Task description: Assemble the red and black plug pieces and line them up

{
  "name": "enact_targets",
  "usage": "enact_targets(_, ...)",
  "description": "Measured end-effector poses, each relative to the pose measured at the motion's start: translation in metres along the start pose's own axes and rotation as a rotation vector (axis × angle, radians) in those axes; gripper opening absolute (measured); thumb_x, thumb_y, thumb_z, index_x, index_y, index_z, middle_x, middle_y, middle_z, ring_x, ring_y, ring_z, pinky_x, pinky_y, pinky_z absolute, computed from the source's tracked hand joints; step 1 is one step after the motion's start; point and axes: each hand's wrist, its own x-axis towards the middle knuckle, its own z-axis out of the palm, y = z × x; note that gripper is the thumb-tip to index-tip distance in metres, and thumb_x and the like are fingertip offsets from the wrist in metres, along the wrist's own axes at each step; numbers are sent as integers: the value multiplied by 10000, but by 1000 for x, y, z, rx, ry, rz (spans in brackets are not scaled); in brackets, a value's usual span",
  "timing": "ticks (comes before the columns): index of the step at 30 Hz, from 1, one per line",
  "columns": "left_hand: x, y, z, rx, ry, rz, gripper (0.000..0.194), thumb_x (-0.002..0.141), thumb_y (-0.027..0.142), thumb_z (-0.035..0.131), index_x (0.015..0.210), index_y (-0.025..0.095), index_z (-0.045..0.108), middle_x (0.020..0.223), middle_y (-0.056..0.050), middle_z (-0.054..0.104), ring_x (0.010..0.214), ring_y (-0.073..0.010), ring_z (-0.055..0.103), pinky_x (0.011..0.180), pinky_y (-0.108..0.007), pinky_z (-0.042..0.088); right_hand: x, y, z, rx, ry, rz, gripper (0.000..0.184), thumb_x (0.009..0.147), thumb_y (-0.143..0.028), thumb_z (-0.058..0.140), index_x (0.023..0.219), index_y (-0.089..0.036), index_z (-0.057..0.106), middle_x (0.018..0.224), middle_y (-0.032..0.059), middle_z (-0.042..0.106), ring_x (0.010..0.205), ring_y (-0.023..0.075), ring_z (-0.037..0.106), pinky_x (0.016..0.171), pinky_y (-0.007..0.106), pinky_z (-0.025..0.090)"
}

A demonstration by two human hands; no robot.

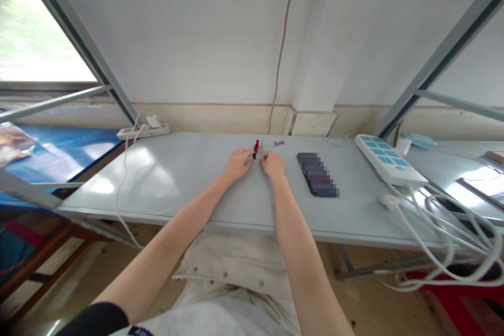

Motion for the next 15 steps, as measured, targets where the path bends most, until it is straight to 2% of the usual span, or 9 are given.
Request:
enact_targets(6,1,-11,6,-119,141,-69,59,754,194,520,772,170,571,797,-25,599,755,-136,517,746,-275,404,-3,-3,-1,-41,3,-12,237,760,-281,473,917,-166,608,933,110,629,903,214,570,712,281,408)
enact_targets(11,2,-4,-4,-237,349,-124,88,785,249,494,794,172,537,800,-17,579,701,-104,506,722,-252,403,-9,-13,-2,-65,1,-110,209,759,-234,454,901,-158,587,899,104,633,854,206,580,673,268,404)
enact_targets(15,2,5,-14,-275,392,-93,85,786,255,490,784,177,522,784,-17,570,701,-104,505,692,-245,395,-12,-20,-1,-77,26,-172,185,761,-253,461,880,-169,575,858,89,638,809,198,586,637,257,397)
